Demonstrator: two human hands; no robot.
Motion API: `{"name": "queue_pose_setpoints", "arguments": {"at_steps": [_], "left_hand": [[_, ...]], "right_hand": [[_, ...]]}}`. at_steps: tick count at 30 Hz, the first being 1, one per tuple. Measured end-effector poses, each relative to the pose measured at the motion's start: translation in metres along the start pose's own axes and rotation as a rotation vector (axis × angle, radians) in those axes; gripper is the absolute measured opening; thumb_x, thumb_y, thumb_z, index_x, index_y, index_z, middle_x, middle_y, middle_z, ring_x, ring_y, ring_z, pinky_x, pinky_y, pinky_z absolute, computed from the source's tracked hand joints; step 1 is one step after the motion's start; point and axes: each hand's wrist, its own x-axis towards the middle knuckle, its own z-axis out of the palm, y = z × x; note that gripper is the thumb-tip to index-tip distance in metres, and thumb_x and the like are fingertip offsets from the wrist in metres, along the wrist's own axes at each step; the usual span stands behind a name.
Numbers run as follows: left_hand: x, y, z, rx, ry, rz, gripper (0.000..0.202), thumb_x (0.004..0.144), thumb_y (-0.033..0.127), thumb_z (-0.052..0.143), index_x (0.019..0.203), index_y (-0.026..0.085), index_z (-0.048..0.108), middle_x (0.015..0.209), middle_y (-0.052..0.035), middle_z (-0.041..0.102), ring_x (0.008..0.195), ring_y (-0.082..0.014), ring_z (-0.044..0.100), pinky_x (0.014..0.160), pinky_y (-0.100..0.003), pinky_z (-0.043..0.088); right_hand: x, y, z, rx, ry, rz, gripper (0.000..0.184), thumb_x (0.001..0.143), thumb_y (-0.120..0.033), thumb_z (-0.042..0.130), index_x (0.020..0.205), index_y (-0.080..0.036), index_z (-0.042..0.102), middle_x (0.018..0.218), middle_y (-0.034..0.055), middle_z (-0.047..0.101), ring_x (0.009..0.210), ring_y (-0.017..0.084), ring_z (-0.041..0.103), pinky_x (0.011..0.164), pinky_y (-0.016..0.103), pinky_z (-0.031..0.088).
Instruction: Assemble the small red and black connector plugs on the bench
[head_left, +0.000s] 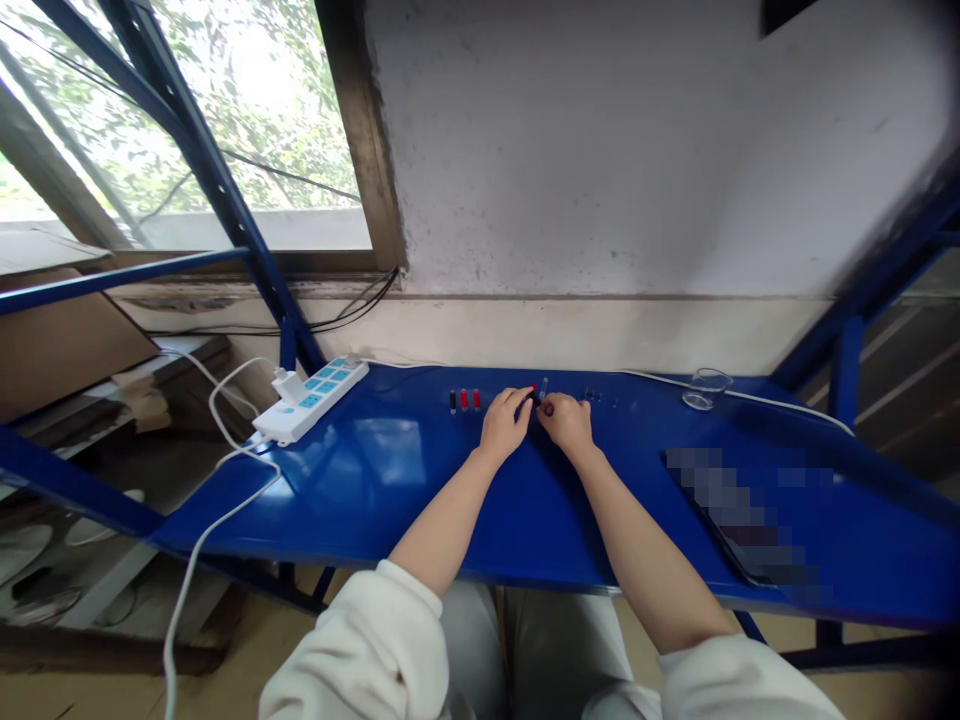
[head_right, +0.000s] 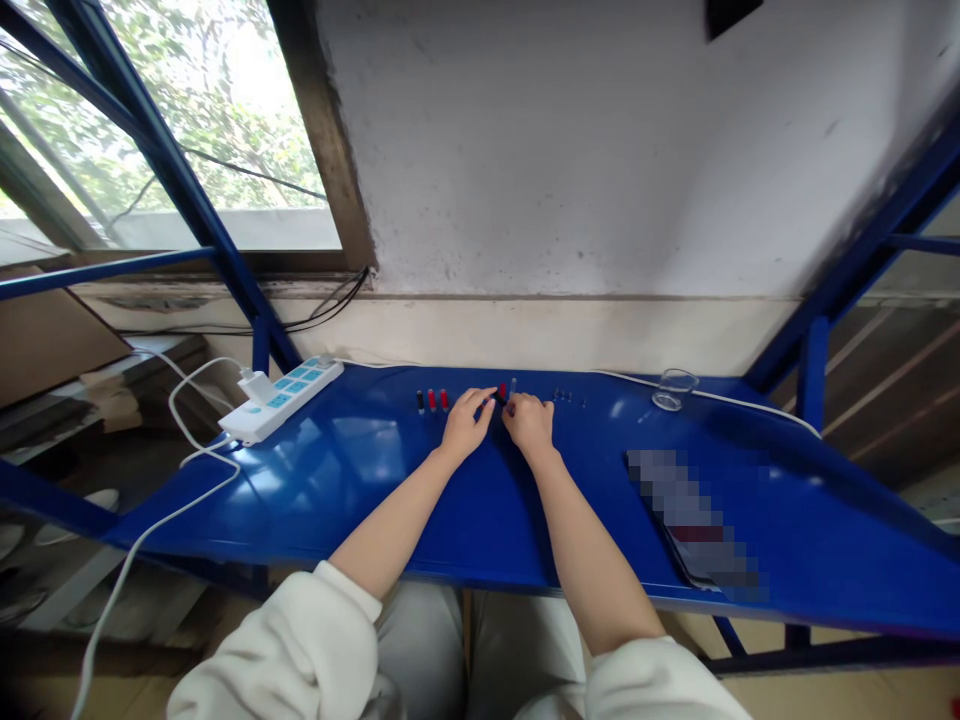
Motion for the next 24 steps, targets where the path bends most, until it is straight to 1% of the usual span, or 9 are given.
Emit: {"name": "queue_pose_setpoints", "arguments": {"at_steps": [2, 7, 11, 15, 18, 21, 23, 24], "left_hand": [[0.000, -0.002, 0.001, -0.002, 0.004, -0.012, 0.026, 0.087, 0.027, 0.039, 0.105, 0.020, 0.055, 0.100, -0.0066, 0.058, 0.094, -0.0162, 0.054, 0.086, -0.032, 0.045], [0.001, -0.005, 0.004, -0.011, 0.020, -0.044, 0.018, 0.084, 0.026, 0.044, 0.093, 0.018, 0.057, 0.091, -0.0060, 0.058, 0.083, -0.0152, 0.056, 0.076, -0.030, 0.047], [0.001, -0.006, 0.005, -0.017, 0.010, -0.049, 0.015, 0.083, 0.024, 0.046, 0.089, 0.017, 0.057, 0.087, -0.0051, 0.058, 0.077, -0.0138, 0.055, 0.073, -0.028, 0.047], [0.001, -0.005, 0.006, 0.004, -0.021, -0.065, 0.012, 0.081, 0.022, 0.047, 0.087, 0.017, 0.057, 0.084, -0.0044, 0.058, 0.075, -0.0134, 0.055, 0.072, -0.028, 0.046], [0.001, -0.002, 0.006, 0.042, -0.039, -0.105, 0.012, 0.080, 0.021, 0.048, 0.086, 0.017, 0.057, 0.084, -0.0046, 0.058, 0.077, -0.0144, 0.055, 0.072, -0.028, 0.046], [0.002, -0.001, 0.001, 0.051, -0.102, -0.160, 0.013, 0.077, 0.019, 0.052, 0.088, 0.018, 0.059, 0.083, -0.0049, 0.061, 0.076, -0.0152, 0.056, 0.070, -0.029, 0.047], [0.003, -0.002, -0.009, 0.027, -0.148, -0.195, 0.017, 0.076, 0.022, 0.054, 0.092, 0.018, 0.060, 0.082, -0.0050, 0.063, 0.073, -0.0152, 0.058, 0.068, -0.028, 0.048], [0.002, -0.003, -0.016, 0.011, -0.148, -0.213, 0.019, 0.076, 0.024, 0.054, 0.093, 0.019, 0.060, 0.081, -0.0049, 0.064, 0.070, -0.0151, 0.058, 0.066, -0.028, 0.048]], "right_hand": [[0.000, -0.001, -0.001, -0.004, 0.002, -0.005, 0.012, 0.074, -0.023, 0.046, 0.072, -0.018, 0.056, 0.078, 0.0029, 0.062, 0.078, 0.017, 0.052, 0.065, 0.028, 0.021], [-0.001, -0.002, -0.002, -0.033, 0.001, -0.046, 0.011, 0.074, -0.021, 0.046, 0.075, -0.018, 0.057, 0.079, 0.0037, 0.063, 0.080, 0.017, 0.052, 0.066, 0.028, 0.021], [-0.001, -0.001, -0.001, -0.066, -0.005, -0.082, 0.011, 0.076, -0.021, 0.046, 0.075, -0.018, 0.056, 0.081, 0.0048, 0.063, 0.079, 0.017, 0.051, 0.066, 0.029, 0.021], [-0.001, 0.000, 0.001, -0.072, -0.022, -0.100, 0.011, 0.077, -0.022, 0.046, 0.076, -0.018, 0.057, 0.082, 0.0057, 0.062, 0.079, 0.018, 0.051, 0.066, 0.029, 0.022], [-0.001, 0.000, 0.001, -0.065, -0.046, -0.101, 0.011, 0.077, -0.022, 0.047, 0.078, -0.018, 0.057, 0.084, 0.0057, 0.062, 0.080, 0.017, 0.052, 0.066, 0.028, 0.023], [-0.001, -0.001, 0.000, -0.050, -0.070, -0.098, 0.009, 0.077, -0.022, 0.049, 0.077, -0.018, 0.057, 0.084, 0.0051, 0.062, 0.079, 0.017, 0.053, 0.065, 0.027, 0.024], [0.000, -0.001, 0.000, -0.019, -0.080, -0.092, 0.008, 0.076, -0.023, 0.050, 0.076, -0.018, 0.057, 0.082, 0.0038, 0.062, 0.079, 0.017, 0.054, 0.064, 0.027, 0.026], [0.000, -0.001, 0.001, 0.007, -0.085, -0.083, 0.007, 0.075, -0.023, 0.051, 0.076, -0.019, 0.057, 0.081, 0.0030, 0.062, 0.078, 0.016, 0.054, 0.063, 0.026, 0.027]]}}
